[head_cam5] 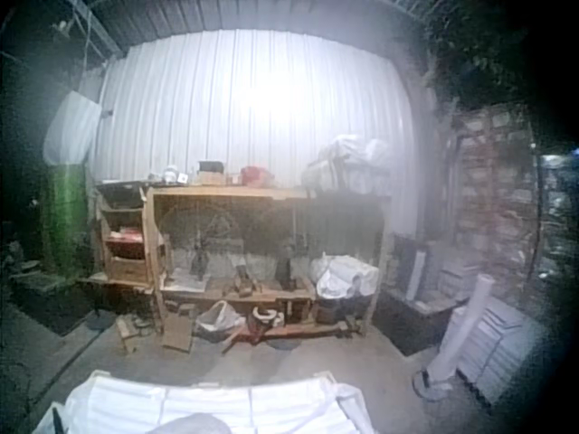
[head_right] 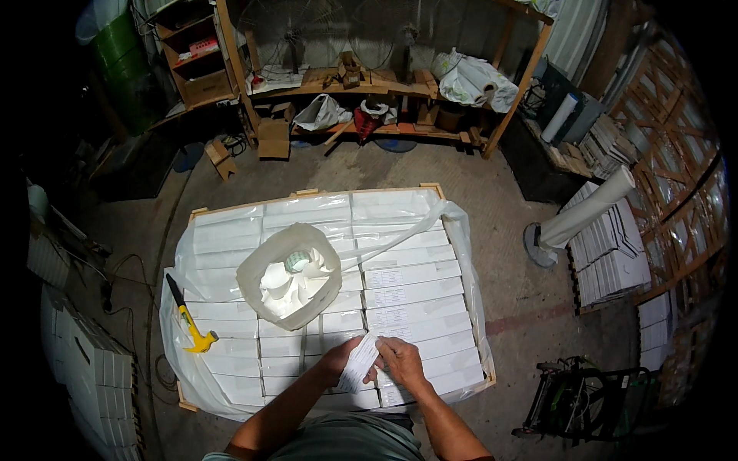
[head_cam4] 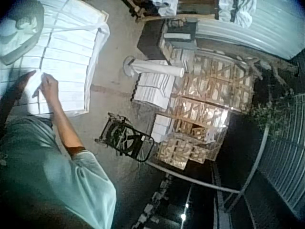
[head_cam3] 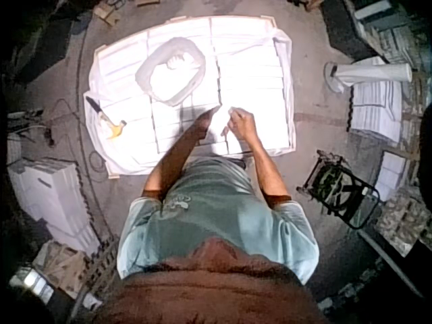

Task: The person stands at a pallet of white boxes and repeatedly picks small white labels from a nearby bin, peels them, and places them on the boxes. The person handles labels one at a time and moves along the pallet to apply them to different boxes.

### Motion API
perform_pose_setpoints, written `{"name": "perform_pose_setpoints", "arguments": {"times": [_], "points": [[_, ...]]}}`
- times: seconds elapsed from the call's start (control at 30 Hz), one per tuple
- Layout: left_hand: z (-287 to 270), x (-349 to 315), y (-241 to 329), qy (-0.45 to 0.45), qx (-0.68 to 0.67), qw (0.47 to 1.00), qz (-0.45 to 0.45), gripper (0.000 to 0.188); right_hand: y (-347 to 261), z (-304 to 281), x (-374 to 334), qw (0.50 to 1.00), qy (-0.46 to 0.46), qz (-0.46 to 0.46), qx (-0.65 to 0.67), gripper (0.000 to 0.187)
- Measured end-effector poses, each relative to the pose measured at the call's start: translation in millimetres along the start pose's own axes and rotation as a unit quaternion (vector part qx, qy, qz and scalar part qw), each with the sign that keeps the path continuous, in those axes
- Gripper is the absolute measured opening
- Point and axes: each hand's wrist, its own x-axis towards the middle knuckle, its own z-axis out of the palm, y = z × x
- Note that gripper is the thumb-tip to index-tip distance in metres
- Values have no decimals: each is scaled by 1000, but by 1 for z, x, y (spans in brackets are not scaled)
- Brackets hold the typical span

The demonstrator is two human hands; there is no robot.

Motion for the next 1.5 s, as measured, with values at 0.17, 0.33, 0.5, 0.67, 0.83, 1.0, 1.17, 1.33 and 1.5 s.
{"name": "perform_pose_setpoints", "arguments": {"times": [0.17,0.33,0.5,0.67,0.83,1.0,1.17,1.33,1.5], "points": [[0,-2,3,6,29,999,26,38,8,-6,12,976,109,117,147,24],[-21,2,-6,29,116,991,65,31,7,-15,12,979,-4,138,149,25],[-3,8,0,174,193,965,43,35,0,-7,3,992,-61,91,56,34],[-6,2,5,193,172,966,27,34,-7,-19,9,938,-123,183,269,29],[8,-3,19,218,203,955,6,40,-7,-20,9,880,-120,240,391,29],[-7,0,12,208,196,958,8,42,-4,-17,11,870,-126,247,406,27],[-4,2,16,203,211,956,1,38,0,-17,14,887,-126,239,374,27],[-8,3,17,206,246,947,7,37,2,-15,17,902,-134,234,337,28],[-7,4,20,220,268,938,-1,38,6,-15,21,914,-138,224,309,28]]}}
